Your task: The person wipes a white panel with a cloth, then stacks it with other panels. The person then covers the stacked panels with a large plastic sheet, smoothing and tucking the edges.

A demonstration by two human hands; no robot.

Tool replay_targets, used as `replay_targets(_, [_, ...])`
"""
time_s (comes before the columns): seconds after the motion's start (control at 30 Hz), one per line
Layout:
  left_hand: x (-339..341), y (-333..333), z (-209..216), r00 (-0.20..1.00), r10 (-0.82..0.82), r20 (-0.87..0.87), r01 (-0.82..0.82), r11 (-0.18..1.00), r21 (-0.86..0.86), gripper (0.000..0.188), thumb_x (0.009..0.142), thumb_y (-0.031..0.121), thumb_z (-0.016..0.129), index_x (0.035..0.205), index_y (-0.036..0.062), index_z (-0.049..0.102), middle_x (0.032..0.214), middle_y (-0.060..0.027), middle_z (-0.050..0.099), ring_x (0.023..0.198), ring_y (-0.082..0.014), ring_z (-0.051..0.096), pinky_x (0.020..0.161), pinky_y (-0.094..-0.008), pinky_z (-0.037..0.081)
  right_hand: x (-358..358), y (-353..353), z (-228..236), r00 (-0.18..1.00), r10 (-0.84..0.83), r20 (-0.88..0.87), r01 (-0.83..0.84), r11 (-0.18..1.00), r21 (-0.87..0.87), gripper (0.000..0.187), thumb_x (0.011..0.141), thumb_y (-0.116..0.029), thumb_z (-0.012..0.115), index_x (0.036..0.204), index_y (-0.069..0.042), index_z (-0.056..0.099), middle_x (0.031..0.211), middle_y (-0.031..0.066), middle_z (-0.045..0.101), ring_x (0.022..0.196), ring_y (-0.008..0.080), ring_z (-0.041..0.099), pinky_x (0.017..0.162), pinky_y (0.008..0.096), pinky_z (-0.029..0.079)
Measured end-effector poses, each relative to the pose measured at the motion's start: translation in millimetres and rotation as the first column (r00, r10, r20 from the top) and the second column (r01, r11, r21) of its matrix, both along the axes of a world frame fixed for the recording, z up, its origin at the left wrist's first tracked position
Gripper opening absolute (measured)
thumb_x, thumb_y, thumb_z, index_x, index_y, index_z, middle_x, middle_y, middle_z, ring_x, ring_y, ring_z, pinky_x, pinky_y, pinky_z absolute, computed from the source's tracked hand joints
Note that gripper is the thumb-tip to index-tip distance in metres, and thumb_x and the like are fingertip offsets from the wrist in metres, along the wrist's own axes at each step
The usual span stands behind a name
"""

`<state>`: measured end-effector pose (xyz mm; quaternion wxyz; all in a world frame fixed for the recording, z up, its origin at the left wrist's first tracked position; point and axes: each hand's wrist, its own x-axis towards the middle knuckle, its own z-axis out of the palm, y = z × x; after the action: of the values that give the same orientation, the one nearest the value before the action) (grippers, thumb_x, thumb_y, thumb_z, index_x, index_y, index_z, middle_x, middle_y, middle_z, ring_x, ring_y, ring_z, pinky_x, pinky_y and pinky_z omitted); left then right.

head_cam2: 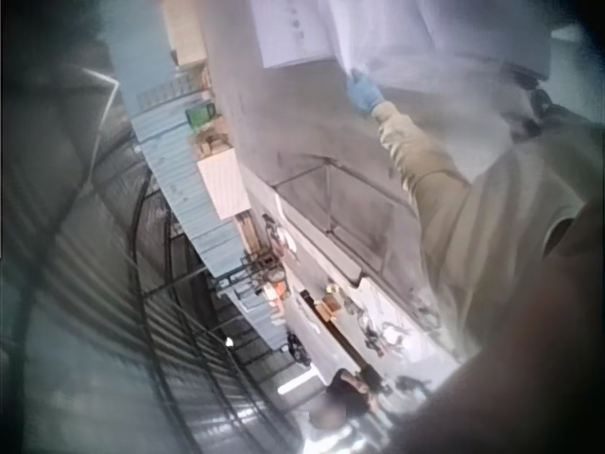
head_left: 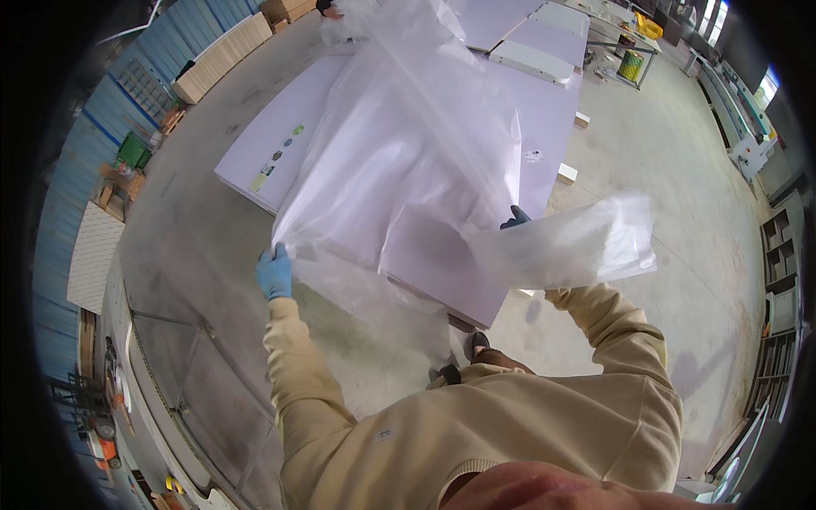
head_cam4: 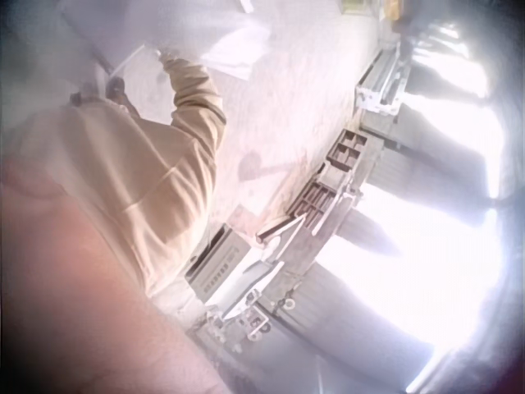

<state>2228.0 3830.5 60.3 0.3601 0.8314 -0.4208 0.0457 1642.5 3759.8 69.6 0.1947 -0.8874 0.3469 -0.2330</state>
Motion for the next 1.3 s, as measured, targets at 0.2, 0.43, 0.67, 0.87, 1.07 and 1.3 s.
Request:
replay_targets(0.2, [41.6, 37.3, 18.3, 0.961, 0.275, 0.037, -0.277, 0.945, 0.171, 0.054, 0.099, 0.051, 0.069, 0.109, -0.0009, 0.078, 0.113, -0.0305, 0.078, 0.106, -0.0535, 0.073, 0.094, -0.0568, 0.058, 38.0, -12.4, -2.1, 0.999, -0.031, 0.03, 0.033, 0.998, -0.06, 0.03, 0.114, -0.024, 0.054, 0.125, -0.003, 0.073, 0.12, 0.0116, 0.073, 0.113, 0.0259, 0.068, 0.097, 0.0441, 0.055])
replay_targets(0.43, [78.4, 45.4, 38.8, 0.949, 0.245, 0.197, -0.28, 0.944, 0.177, 0.061, 0.099, 0.056, 0.066, 0.112, -0.0016, 0.079, 0.12, -0.0317, 0.076, 0.112, -0.053, 0.072, 0.099, -0.0592, 0.057, 63.3, -9.5, -9.6, 0.997, -0.068, 0.033, 0.07, 0.995, -0.068, 0.032, 0.112, -0.027, 0.056, 0.126, -0.004, 0.073, 0.125, 0.0136, 0.072, 0.118, 0.0291, 0.065, 0.102, 0.0469, 0.052])
replay_targets(0.67, [145.6, 18.2, 51.7, 0.957, 0.194, 0.214, -0.252, 0.924, 0.289, 0.064, 0.102, 0.058, 0.057, 0.116, 0.0001, 0.08, 0.12, -0.0334, 0.075, 0.115, -0.0529, 0.072, 0.1, -0.06, 0.057, 126.2, 13.0, -11.6, 0.998, -0.061, 0.014, 0.062, 0.994, -0.085, 0.035, 0.11, -0.029, 0.057, 0.127, -0.004, 0.074, 0.129, 0.0155, 0.071, 0.123, 0.0322, 0.063, 0.107, 0.0497, 0.049])
replay_targets(0.87, [232.2, 2.9, 46.0, 0.97, 0.047, 0.238, -0.111, 0.959, 0.263, 0.063, 0.103, 0.061, 0.058, 0.117, 0.0047, 0.081, 0.125, -0.0282, 0.076, 0.117, -0.051, 0.071, 0.102, -0.0575, 0.057, 264.6, 34.8, -20.9, 0.998, -0.064, 0.005, 0.065, 0.992, -0.111, 0.037, 0.108, -0.032, 0.057, 0.128, -0.005, 0.074, 0.132, 0.0172, 0.07, 0.128, 0.0349, 0.061, 0.111, 0.0521, 0.047])
replay_targets(1.07, [358.6, -5.1, 37.3, 0.983, 0.002, 0.182, -0.062, 0.943, 0.327, 0.06, 0.103, 0.059, 0.06, 0.121, 0.0057, 0.08, 0.127, -0.0261, 0.076, 0.119, -0.0499, 0.071, 0.103, -0.056, 0.057, 446.7, 48.5, -27.9, 0.996, -0.071, -0.048, 0.063, 0.987, -0.146, 0.04, 0.106, -0.034, 0.058, 0.128, -0.006, 0.075, 0.136, 0.0188, 0.069, 0.132, 0.0376, 0.059, 0.115, 0.0545, 0.044])
replay_targets(1.3, [493.6, -30.5, 30.2, 0.974, 0.028, 0.223, -0.083, 0.966, 0.246, 0.056, 0.103, 0.055, 0.061, 0.118, 0.0037, 0.079, 0.124, -0.0283, 0.076, 0.113, -0.0509, 0.072, 0.099, -0.0565, 0.058, 599.1, 32.9, -38.7, 0.959, 0.026, -0.282, -0.073, 0.985, -0.154, 0.043, 0.104, -0.037, 0.059, 0.129, -0.006, 0.076, 0.14, 0.0208, 0.068, 0.137, 0.0407, 0.057, 0.12, 0.0572, 0.041])
